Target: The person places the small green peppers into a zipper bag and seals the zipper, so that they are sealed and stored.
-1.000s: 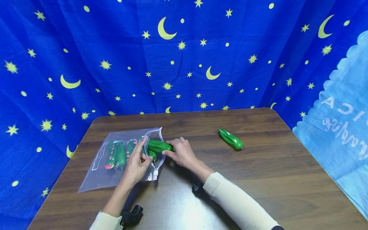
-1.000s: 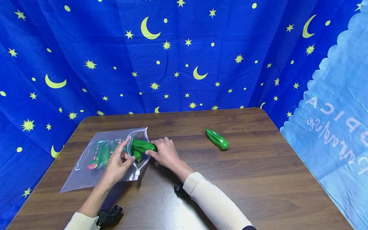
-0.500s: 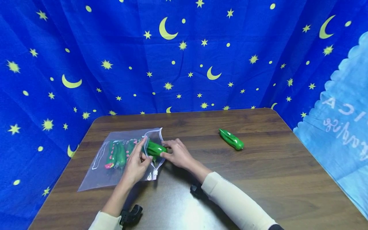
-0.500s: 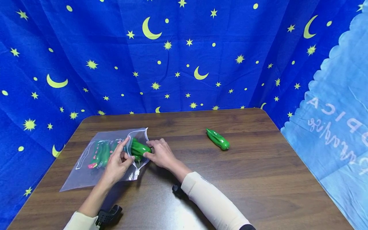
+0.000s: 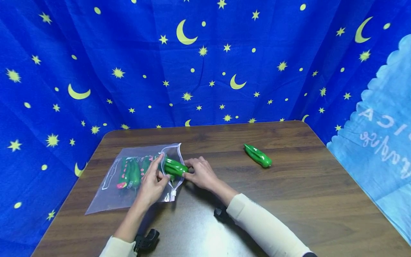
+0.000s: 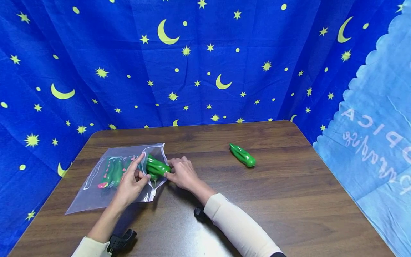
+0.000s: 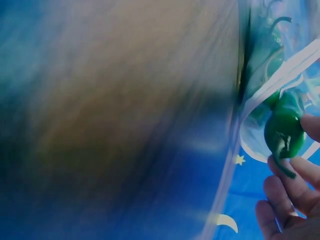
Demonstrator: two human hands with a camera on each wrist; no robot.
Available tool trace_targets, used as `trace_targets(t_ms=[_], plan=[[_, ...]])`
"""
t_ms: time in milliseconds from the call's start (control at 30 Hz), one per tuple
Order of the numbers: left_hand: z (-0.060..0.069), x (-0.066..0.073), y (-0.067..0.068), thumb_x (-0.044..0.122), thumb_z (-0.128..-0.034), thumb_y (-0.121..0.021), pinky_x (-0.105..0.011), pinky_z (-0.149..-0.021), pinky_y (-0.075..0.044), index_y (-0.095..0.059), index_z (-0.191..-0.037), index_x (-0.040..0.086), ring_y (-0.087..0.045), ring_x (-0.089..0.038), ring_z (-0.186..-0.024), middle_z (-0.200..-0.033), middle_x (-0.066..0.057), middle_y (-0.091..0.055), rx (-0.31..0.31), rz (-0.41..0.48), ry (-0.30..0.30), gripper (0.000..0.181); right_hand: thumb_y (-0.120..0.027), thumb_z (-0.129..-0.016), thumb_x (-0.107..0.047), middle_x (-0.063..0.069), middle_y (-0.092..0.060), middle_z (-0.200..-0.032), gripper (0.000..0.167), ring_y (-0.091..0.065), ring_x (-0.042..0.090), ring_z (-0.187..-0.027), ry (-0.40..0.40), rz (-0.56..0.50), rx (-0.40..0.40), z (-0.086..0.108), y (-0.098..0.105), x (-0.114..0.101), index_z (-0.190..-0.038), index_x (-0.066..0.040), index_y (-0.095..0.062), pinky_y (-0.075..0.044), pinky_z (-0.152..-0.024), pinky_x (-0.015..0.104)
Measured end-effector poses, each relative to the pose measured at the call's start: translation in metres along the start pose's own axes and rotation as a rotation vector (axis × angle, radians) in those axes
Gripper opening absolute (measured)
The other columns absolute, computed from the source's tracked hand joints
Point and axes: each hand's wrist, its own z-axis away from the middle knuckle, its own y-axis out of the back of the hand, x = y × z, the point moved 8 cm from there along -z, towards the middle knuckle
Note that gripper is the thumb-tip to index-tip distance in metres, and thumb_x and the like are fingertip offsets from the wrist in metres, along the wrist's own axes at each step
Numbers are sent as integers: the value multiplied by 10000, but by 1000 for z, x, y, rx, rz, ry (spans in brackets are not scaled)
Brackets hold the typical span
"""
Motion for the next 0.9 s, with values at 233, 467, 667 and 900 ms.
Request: trace_targets(t_ms=[233,467,667,900], plan=[[1,0,-2,-7,-811,-641,-186,-548,-442,-301,-1481,166,-476,-8,-648,-990,-138,-534,-5,6,3,770,-721,-793,-287,39,-720,-988,369,-548,167,-831,1,4,84,-5,2,-6,-1103,-90,-685,-417,-738,269],[2,4,-1,-9,-810,-638,-180,-532,-430,-320,-1472,155,-471,0,-647,-1000,-125,-533,6,20,-23,752,-704,-810,-331,20,-715,-1051,371,-551,160,-854,-61,-38,91,-12,-4,-7,-1118,-125,-691,-424,-745,262],[2,3,-2,-2,-823,-627,-181,-518,-417,-321,-1474,171,-465,-3,-645,-1023,-125,-523,4,27,-16,740,-689,-826,-334,18,-714,-1084,355,-566,163,-873,-53,-40,87,-18,-10,-13,-1124,-141,-695,-441,-762,269],[3,3,0,-5,-814,-635,-179,-535,-426,-327,-1470,165,-473,8,-644,-1020,-115,-527,18,22,-26,745,-691,-826,-318,2,-722,-1049,328,-580,171,-879,-29,-42,91,-23,-13,-21,-1108,-150,-704,-449,-766,266]])
